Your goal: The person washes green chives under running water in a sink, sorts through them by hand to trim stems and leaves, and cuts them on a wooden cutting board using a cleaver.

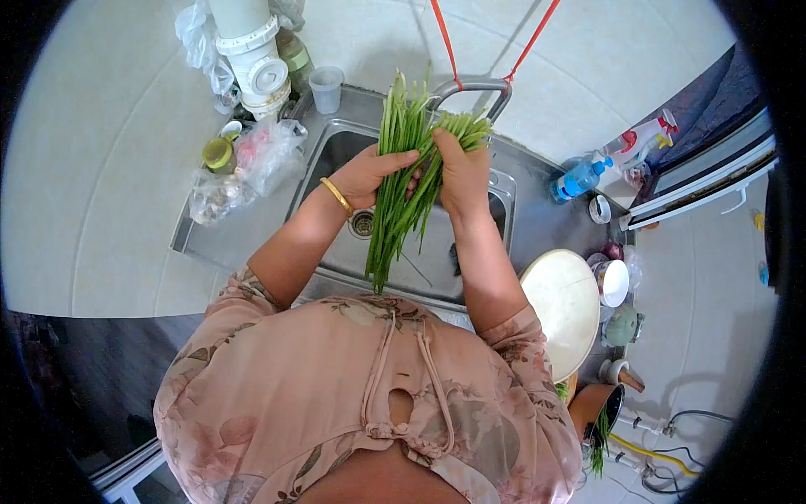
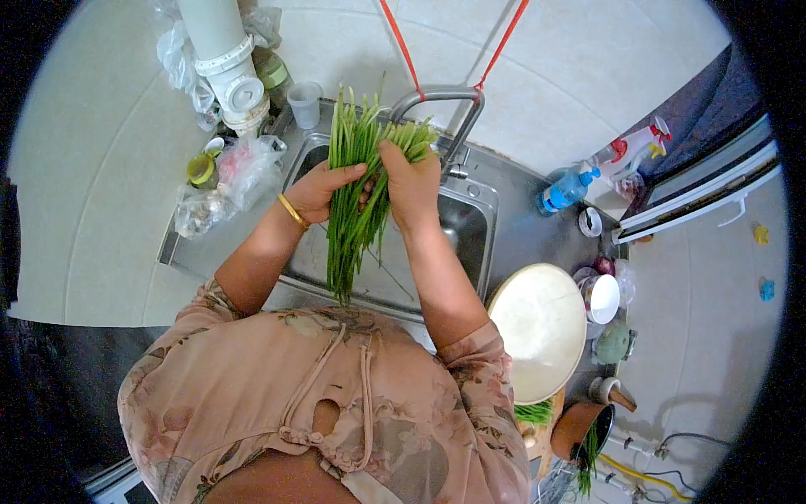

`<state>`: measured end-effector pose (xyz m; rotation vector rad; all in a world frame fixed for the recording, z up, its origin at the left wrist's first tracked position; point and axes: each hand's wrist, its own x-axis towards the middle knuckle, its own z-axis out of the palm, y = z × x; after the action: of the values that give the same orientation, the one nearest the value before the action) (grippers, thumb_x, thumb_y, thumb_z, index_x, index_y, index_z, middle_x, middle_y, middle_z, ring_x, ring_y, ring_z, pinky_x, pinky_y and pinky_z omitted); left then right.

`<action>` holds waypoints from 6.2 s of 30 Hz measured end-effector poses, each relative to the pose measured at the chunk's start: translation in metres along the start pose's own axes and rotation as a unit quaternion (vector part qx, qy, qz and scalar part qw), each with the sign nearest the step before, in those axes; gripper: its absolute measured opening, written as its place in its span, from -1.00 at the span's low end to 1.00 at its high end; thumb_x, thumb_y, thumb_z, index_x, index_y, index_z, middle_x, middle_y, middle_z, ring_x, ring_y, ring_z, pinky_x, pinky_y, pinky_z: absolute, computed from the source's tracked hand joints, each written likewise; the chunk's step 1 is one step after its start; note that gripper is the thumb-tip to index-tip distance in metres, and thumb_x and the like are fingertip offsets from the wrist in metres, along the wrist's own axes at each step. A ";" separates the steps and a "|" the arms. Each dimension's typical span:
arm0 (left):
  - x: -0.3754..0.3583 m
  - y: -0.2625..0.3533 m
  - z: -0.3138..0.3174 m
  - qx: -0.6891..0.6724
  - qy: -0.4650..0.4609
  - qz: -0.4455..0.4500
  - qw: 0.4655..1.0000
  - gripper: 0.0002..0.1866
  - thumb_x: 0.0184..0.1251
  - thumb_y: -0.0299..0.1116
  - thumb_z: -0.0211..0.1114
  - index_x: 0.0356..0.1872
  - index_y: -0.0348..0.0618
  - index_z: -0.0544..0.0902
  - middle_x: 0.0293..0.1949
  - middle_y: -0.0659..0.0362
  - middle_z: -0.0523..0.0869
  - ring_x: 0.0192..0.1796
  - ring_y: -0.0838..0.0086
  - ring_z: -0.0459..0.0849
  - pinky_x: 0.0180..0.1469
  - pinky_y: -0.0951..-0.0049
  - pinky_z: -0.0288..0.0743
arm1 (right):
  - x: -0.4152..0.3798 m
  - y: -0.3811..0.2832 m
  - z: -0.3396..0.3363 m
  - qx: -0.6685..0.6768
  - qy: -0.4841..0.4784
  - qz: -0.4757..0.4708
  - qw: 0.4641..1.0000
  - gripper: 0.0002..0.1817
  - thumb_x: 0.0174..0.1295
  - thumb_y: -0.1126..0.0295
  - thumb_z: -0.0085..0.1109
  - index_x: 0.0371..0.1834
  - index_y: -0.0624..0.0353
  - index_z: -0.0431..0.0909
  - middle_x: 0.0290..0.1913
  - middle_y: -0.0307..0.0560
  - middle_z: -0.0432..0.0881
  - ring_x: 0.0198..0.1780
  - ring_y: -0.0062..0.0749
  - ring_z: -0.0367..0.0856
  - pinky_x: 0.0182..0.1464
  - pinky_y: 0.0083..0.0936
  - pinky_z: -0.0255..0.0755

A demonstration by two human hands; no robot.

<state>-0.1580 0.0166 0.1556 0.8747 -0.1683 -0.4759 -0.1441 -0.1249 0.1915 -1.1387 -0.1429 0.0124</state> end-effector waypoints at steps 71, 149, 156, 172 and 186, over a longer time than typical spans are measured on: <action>-0.021 -0.079 -0.111 0.037 -0.076 -0.021 0.996 -0.23 0.02 -0.16 0.37 0.23 -0.19 0.19 0.10 0.13 0.42 0.15 0.41 0.39 0.16 0.41 0.31 | -0.049 0.122 0.001 0.090 0.088 0.188 0.974 -0.80 0.24 0.32 0.03 -0.29 0.26 0.47 -0.34 -0.08 0.52 -0.29 -0.33 0.51 -0.17 -0.43 0.42; 0.005 -0.109 -0.157 -0.115 0.076 -0.341 0.930 -0.72 0.23 -0.36 0.16 -0.05 -0.20 0.45 -0.05 0.08 0.57 0.07 0.28 0.51 0.03 0.14 0.48 | -0.111 0.185 -0.075 -0.239 -0.028 0.249 0.938 -0.89 -0.09 0.48 0.12 -0.48 0.26 0.44 -0.48 -0.14 0.46 -0.40 -0.49 0.42 -0.32 -0.56 0.32; 0.018 -0.115 -0.021 0.004 -0.163 -0.375 0.912 -0.73 0.23 -0.39 0.15 -0.09 -0.27 0.41 -0.41 0.10 0.60 -0.24 0.32 0.63 -0.09 0.22 0.53 | -0.198 0.127 -0.099 -0.341 0.095 0.154 0.923 -0.87 0.00 0.49 0.15 -0.37 0.20 0.44 -0.43 -0.29 0.41 -0.41 -0.67 0.38 -0.38 -0.68 0.27; -0.123 -0.376 0.341 0.588 -0.501 -0.002 0.635 -0.69 0.18 -0.33 0.17 -0.14 -0.29 0.37 -0.25 -0.18 0.54 -0.17 -0.03 0.52 -0.18 0.19 0.39 | -0.583 -0.059 -0.271 -0.346 0.510 -0.095 0.782 -0.27 0.10 0.31 0.15 0.31 0.27 0.03 0.28 0.21 0.15 0.27 0.02 0.15 0.27 -0.24 0.05; -0.137 -0.561 0.384 0.676 -0.572 0.019 0.464 -0.77 0.10 -0.42 0.15 -0.30 -0.28 0.32 -0.33 -0.21 0.52 -0.23 -0.12 0.51 -0.23 0.02 0.35 | -0.698 -0.010 -0.361 -0.448 0.550 0.369 0.601 -0.23 -0.02 0.26 0.20 0.25 0.26 0.06 -0.18 0.27 0.50 -0.17 0.11 0.52 -0.12 -0.18 0.40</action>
<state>-0.5924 -0.4929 -0.0255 1.9566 -2.0925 -0.8188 -0.7927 -0.5129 -0.0221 -1.9340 1.6398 -0.0346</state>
